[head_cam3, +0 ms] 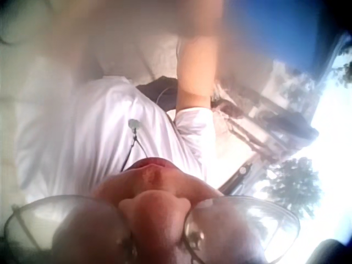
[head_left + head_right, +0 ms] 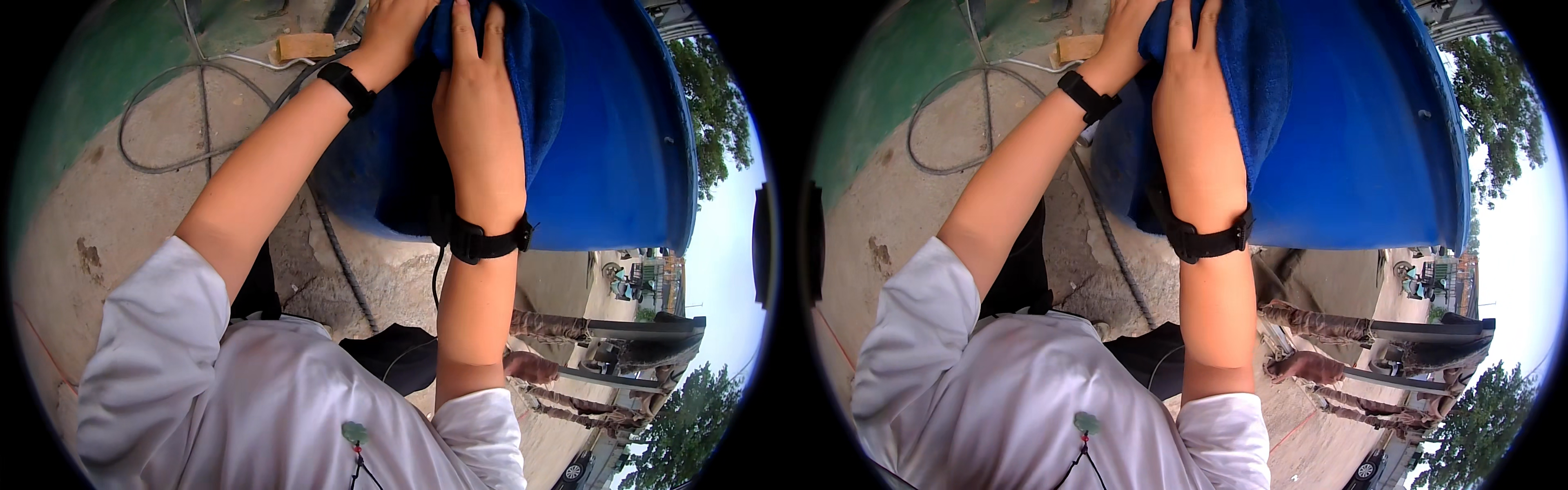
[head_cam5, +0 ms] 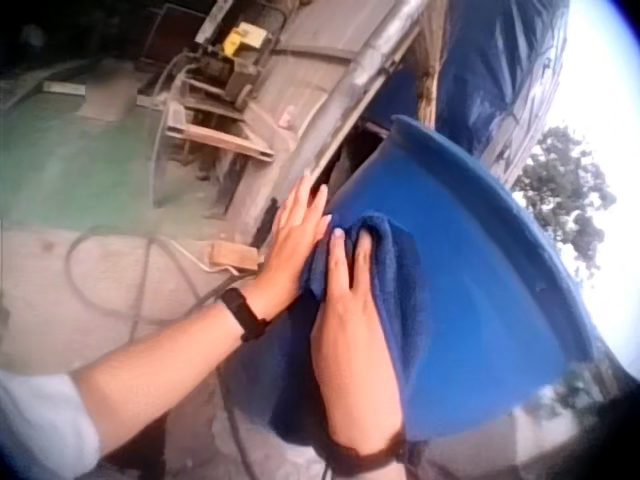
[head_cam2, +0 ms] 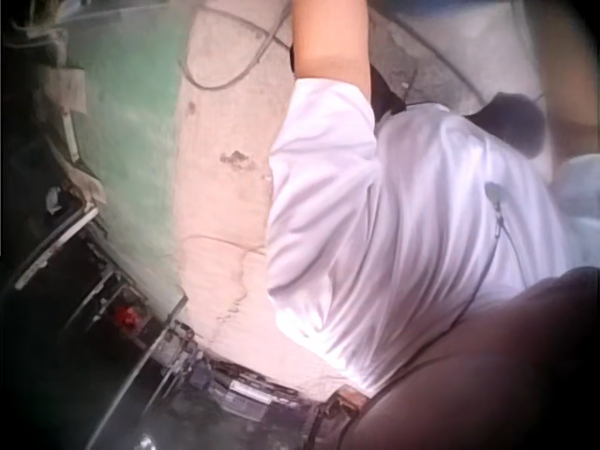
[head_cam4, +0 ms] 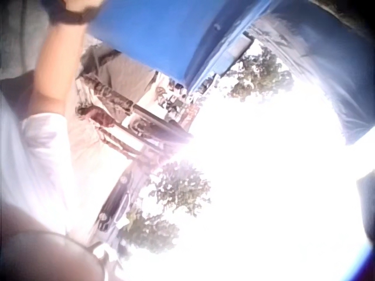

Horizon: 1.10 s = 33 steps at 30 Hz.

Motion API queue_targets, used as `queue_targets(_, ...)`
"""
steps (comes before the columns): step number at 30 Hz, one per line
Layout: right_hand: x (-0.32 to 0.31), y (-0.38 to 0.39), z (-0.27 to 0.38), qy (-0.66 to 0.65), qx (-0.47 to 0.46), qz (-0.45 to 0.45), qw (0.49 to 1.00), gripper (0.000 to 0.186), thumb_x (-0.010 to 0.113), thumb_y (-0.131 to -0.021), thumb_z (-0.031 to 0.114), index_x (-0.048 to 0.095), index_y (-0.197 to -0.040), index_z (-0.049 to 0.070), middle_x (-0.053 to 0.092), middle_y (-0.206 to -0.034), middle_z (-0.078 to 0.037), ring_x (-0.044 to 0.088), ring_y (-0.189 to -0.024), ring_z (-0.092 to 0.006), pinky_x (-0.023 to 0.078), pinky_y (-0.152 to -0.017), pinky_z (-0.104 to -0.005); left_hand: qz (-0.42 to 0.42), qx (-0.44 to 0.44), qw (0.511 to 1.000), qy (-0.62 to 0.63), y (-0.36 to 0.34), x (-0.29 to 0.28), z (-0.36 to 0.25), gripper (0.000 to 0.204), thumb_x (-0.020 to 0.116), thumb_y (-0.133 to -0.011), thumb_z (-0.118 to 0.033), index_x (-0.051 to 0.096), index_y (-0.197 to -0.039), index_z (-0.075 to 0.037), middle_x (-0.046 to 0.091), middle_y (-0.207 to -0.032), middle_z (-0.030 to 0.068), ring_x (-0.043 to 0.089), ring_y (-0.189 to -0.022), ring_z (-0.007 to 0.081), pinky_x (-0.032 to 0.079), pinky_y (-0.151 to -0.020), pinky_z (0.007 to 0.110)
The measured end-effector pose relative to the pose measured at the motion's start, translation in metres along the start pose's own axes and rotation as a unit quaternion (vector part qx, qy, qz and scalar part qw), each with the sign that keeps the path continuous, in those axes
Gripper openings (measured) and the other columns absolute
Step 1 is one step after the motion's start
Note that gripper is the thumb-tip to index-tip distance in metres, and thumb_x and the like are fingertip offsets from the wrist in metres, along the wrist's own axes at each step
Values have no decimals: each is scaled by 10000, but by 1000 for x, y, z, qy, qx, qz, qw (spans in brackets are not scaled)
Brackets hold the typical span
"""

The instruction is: The person wipes the exterior of a blue barrel, a metal pole, and a red lifting tool using a blue cloth.

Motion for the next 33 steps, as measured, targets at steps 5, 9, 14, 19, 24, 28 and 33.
queue_targets(5, 73, -20, 25, -331, 27, -135, 933, 515, 505, -822, -4, 444, -1334, -13, 376, -1414, -244, 390, -1285, -417, 362, -1054, -455, 103, -107, 988, -36, 60, 4, 59, 553, 499, -938, -146, 282, -1422, 12, 224, -1506, 220, 222, -1390, 367, 209, -1126, 410)
queue_targets(9, 123, -12, 74, 215, -33, 22, 976, 465, 469, -877, 213, 496, -1302, 25, 422, -1406, -168, 328, -1350, -318, 233, -1117, -505, 79, -129, 988, -19, 130, -13, 69, 491, 545, -845, 1, 393, -1312, 18, 408, -1358, 221, 337, -1289, 394, 292, -1064, 428)
queue_targets(14, 166, 50, 97, 87, -21, 51, 995, 494, 448, -889, 247, 472, -1338, 42, 411, -1424, -150, 331, -1352, -312, 252, -1109, -487, 210, -305, 929, -23, 229, -38, 68, 312, 591, -715, 93, 466, -976, -24, 542, -926, 155, 507, -918, 354, 408, -809, 430)
queue_targets(19, 207, 141, 121, -30, -61, 159, 985, 560, 488, -875, 217, 392, -1400, 48, 390, -1441, -134, 376, -1326, -324, 286, -1090, -490, 322, -511, 787, 126, 343, -54, 27, 108, 509, -875, 32, 478, -971, -9, 560, -778, 129, 549, -710, 226, 427, -644, 307)
queue_targets(24, 252, 260, 105, -233, -16, 183, 955, 614, 527, -857, 155, 346, -1443, 135, 461, -1385, -110, 434, -1279, -319, 313, -1086, -438, 367, -609, 653, 260, 430, -50, 6, 114, 508, -912, -50, 511, -1018, -8, 578, -851, 35, 567, -780, 137, 446, -686, 283)
queue_targets(28, 216, 266, 72, -257, 50, 170, 950, 638, 530, -843, 165, 345, -1452, 199, 548, -1250, -121, 483, -1222, -332, 323, -1078, -436, 388, -706, 479, 348, 406, -50, -29, 254, 496, -958, -185, 513, -1152, -22, 580, -966, 37, 558, -847, 113, 460, -739, 263)
queue_targets(33, 154, 185, 32, -200, 48, 107, 973, 607, 549, -839, 98, 405, -1423, 180, 529, -1256, -119, 535, -1119, -332, 476, -911, -382, 288, -628, 654, 307, 356, -57, -75, 517, 396, -1002, -190, 205, -1433, 22, 387, -1366, 195, 451, -1216, 261, 380, -1004, 335)
Point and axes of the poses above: each hand's wrist, its own y-axis away from the middle knuckle, its own x-axis out of the palm, z = x × y, the point moved 4 cm from there along -y, towards the middle knuckle
